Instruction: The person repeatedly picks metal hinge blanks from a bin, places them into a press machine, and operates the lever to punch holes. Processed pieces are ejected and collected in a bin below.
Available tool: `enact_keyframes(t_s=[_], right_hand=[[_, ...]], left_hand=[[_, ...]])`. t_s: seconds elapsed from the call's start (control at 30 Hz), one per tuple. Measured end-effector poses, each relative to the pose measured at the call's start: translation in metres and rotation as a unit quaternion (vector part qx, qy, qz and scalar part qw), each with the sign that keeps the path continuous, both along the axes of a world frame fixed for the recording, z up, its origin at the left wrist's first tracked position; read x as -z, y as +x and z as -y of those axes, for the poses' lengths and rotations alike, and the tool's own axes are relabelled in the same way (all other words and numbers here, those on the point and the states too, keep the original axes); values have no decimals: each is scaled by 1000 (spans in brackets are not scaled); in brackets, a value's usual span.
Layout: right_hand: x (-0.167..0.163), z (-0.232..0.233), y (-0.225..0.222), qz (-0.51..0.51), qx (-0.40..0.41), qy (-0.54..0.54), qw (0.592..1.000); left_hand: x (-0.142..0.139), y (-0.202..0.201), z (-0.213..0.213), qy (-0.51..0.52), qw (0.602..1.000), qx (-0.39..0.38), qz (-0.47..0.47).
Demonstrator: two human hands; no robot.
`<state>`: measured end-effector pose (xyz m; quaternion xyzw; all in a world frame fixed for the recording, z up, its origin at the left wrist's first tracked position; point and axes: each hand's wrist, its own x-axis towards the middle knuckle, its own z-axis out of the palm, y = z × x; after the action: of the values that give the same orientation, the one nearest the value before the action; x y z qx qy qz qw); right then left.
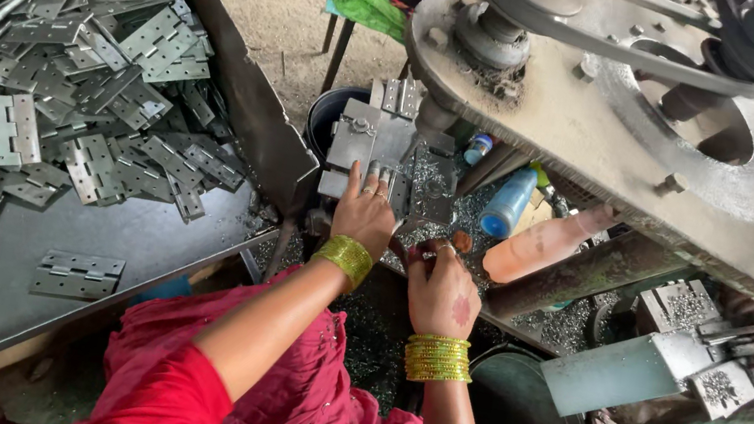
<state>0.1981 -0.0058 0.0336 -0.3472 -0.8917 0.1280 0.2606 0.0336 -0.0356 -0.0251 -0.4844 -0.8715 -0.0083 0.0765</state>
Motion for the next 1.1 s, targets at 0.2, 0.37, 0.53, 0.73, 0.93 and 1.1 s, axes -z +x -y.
enact_keyframes(t_s=[0.2, 0.37, 0.53, 0.73, 0.93, 1.1], right_hand=[[61, -13, 16, 141, 34, -95, 985], [161, 10, 49, 188, 76, -188, 961], [174, 2, 48, 160, 66, -209, 963], [133, -33, 38, 192, 47, -167, 966], [189, -4, 57, 137, 62, -244, 958], [177, -12, 52, 200, 91, -270, 937]], left_hand=[[-4, -18, -25, -42, 997, -43, -52], [15, -24, -26, 75, 991, -45, -100], [14, -24, -13, 66, 996, -31, -51], [-3, -33, -28, 9, 998, -46, 33], [13, -36, -35, 75, 995, -52, 33], [5, -37, -19, 38, 997, -48, -36]])
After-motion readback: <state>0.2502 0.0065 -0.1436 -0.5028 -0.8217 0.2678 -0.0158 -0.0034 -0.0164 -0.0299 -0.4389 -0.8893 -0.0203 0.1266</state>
